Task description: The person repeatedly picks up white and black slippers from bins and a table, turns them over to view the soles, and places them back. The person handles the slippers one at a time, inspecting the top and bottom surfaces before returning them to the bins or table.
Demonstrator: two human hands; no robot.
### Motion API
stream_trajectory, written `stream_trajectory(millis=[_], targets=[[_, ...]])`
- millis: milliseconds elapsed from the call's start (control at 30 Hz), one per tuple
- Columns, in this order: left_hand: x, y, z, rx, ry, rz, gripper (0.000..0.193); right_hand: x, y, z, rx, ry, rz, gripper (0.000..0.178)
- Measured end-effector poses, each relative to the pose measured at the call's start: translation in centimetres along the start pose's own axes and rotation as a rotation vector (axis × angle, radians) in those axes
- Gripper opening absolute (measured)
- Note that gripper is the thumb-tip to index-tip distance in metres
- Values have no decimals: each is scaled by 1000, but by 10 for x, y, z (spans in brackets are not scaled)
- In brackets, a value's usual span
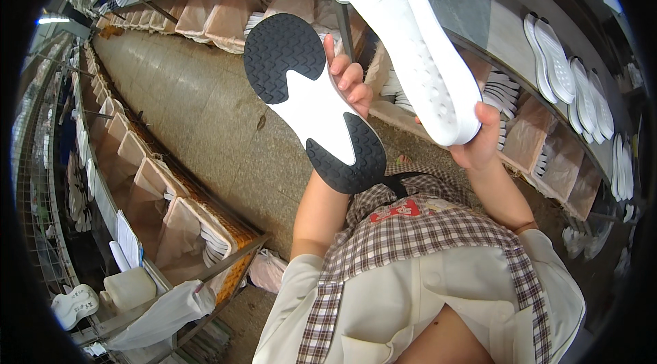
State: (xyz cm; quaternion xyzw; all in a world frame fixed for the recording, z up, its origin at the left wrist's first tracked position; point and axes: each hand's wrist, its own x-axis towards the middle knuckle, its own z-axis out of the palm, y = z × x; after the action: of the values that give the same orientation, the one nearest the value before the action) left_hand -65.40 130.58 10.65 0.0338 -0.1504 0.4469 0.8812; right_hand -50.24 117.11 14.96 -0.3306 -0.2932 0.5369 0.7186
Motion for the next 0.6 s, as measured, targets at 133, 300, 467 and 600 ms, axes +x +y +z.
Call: stream_trajectory(millis=[133, 300, 467, 600], targets=[[0, -5, 4, 18, 40, 3, 62, -6, 0, -1, -167, -57, -45, 82], [5, -10, 4, 23, 39, -33, 60, -13, 1, -5, -207, -63, -68, 84], [5, -15, 8, 79, 51, -2, 61, -15, 0, -5, -231, -83, -84, 84], [7, -17, 12, 85, 49, -3, 61, -15, 0, -6, -248, -80, -88, 84]])
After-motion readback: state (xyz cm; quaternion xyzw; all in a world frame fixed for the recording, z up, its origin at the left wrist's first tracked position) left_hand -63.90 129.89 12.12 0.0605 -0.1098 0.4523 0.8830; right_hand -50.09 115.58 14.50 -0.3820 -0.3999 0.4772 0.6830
